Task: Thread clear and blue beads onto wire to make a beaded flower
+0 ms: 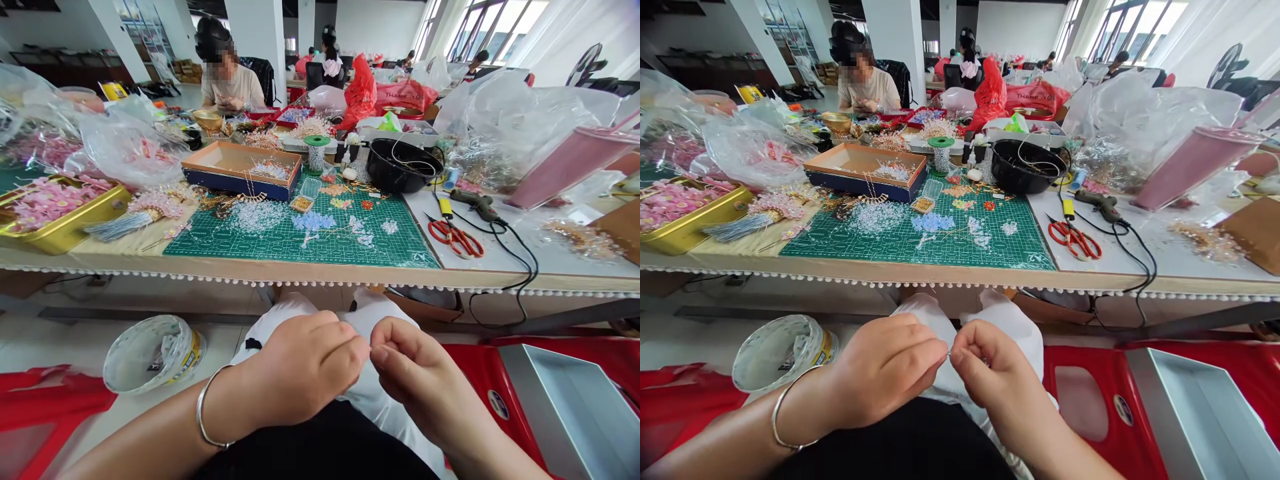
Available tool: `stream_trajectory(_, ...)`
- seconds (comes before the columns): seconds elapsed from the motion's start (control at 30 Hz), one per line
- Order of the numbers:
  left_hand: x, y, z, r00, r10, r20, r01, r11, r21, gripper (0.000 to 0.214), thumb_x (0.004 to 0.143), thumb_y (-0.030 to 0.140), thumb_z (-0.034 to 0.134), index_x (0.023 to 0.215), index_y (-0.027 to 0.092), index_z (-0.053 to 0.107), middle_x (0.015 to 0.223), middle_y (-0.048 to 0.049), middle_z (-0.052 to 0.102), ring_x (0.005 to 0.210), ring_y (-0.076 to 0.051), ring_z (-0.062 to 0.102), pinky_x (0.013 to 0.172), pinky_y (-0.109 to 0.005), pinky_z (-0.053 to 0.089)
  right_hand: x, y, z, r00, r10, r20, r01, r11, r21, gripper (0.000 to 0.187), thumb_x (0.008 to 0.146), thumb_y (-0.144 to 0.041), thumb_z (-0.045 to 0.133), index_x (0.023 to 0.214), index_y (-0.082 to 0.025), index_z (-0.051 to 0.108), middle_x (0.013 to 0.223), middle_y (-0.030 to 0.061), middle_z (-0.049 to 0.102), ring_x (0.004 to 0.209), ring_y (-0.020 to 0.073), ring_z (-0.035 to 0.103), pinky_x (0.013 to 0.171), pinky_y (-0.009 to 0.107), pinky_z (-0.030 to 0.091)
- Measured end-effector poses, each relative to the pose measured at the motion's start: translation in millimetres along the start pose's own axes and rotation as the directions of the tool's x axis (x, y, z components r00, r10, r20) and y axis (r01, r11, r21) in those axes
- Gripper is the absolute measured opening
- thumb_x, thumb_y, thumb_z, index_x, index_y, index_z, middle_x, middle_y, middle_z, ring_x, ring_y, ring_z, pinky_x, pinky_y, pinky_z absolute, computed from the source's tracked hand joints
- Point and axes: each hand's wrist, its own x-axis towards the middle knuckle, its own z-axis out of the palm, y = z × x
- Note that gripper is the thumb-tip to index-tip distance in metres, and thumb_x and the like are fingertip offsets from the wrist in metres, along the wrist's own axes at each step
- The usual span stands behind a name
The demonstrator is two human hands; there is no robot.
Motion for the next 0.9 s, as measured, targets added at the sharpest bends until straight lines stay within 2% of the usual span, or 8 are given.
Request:
stream_trajectory(0.13,2.4,-1.1,1.1,0.998,-0.067,-0.005,0.066,0.988,-0.139,0.009,0.088,0.012,0.046,0.085,0.016,0.054,0.07,-0.0017,0.063,0.06,-0.012,0.049,0.058,-0.026,0.04,4.4,4.7,0.3,0.988,0.094,0.12,-0.128,0.939,0.32,0.03,0.076,-0.04,0.069,0.071,-0.018,0.049,0.048,-0.0115,0.027,0.041,0.0032,0.015,0.039,0.02,0.008)
stream_trajectory(0.37,5.5,0.1,0.4,0.942,-0.307,0.134,0.335,0.852,-0.403,0.01,0.076,0.007,0.052,0.073,0.017,0.053,0.065,0.004,0.058,0.058,-0.008,0.046,0.059,-0.022,0.037,3.9,2.0,-2.5,0.986,0.09,0.138,-0.125,0.955,0.27,0.028,0.078,-0.04,0.069,0.074,-0.016,0.054,0.051,-0.0103,0.031,0.043,0.0034,0.02,0.042,0.02,0.011)
stream_trajectory(0.47,5.9,-1.0,-1.3,0.868,-0.437,0.237,0.494,0.709,-0.503,0.011,0.074,0.007,0.053,0.072,0.017,0.054,0.064,0.0053,0.055,0.058,-0.006,0.046,0.057,-0.018,0.036,2.0,-3.6,-7.4,0.989,0.033,0.147,-0.051,0.992,0.117,0.024,0.087,-0.04,0.057,0.081,-0.016,0.059,0.053,-0.006,0.045,0.048,0.0067,0.037,0.048,0.02,0.029)
stream_trajectory(0.53,6.4,-2.4,-2.7,0.806,-0.509,0.301,0.584,0.604,-0.543,0.011,0.073,0.007,0.052,0.07,0.017,0.054,0.063,0.0055,0.053,0.057,-0.006,0.044,0.054,-0.017,0.035,0.4,-8.0,-12.4,0.992,-0.077,0.104,0.083,0.995,-0.052,0.027,0.093,-0.04,0.046,0.088,-0.018,0.062,0.069,0.0009,0.062,0.066,0.0127,0.055,0.066,0.025,0.042)
stream_trajectory(0.63,6.5,-4.2,-4.4,0.749,-0.549,0.371,0.653,0.511,-0.559,0.01,0.073,0.009,0.052,0.067,0.017,0.053,0.062,0.0052,0.053,0.055,-0.006,0.043,0.051,-0.017,0.034,-3.5,-15.8,-19.5,0.967,-0.249,-0.053,0.215,0.909,-0.358,0.028,0.095,-0.04,0.042,0.097,-0.024,0.064,0.103,0.0046,0.067,0.102,0.0195,0.057,0.087,0.029,0.041)
stream_trajectory(0.7,6.0,-4.2,-4.6,0.758,-0.54,0.367,0.646,0.538,-0.542,0.01,0.073,0.009,0.052,0.067,0.017,0.053,0.063,0.0047,0.054,0.057,-0.007,0.044,0.054,-0.018,0.035,-6.6,-21.0,-20.1,0.945,-0.308,-0.107,0.209,0.825,-0.525,0.024,0.094,-0.037,0.043,0.102,-0.026,0.063,0.11,0.0034,0.066,0.108,0.0202,0.056,0.089,0.029,0.041)
stream_trajectory(0.77,5.4,-2.9,-3.5,0.794,-0.51,0.331,0.606,0.614,-0.506,0.01,0.072,0.008,0.052,0.069,0.017,0.053,0.065,0.0044,0.055,0.06,-0.008,0.047,0.057,-0.019,0.036,-9.1,-24.5,-15.6,0.94,-0.336,-0.066,0.218,0.735,-0.642,0.021,0.094,-0.033,0.042,0.103,-0.027,0.061,0.107,0.0023,0.066,0.104,0.0195,0.058,0.087,0.03,0.043)
stream_trajectory(0.9,3.9,0.3,1.0,0.84,-0.474,0.263,0.542,0.741,-0.397,0.009,0.072,0.009,0.053,0.069,0.018,0.053,0.065,0.0046,0.056,0.062,-0.009,0.048,0.059,-0.022,0.034,-8.8,-21.3,3.8,0.945,-0.321,0.063,0.242,0.555,-0.796,0.019,0.093,-0.023,0.037,0.09,-0.023,0.056,0.081,0.0024,0.067,0.071,0.018,0.064,0.062,0.028,0.046)
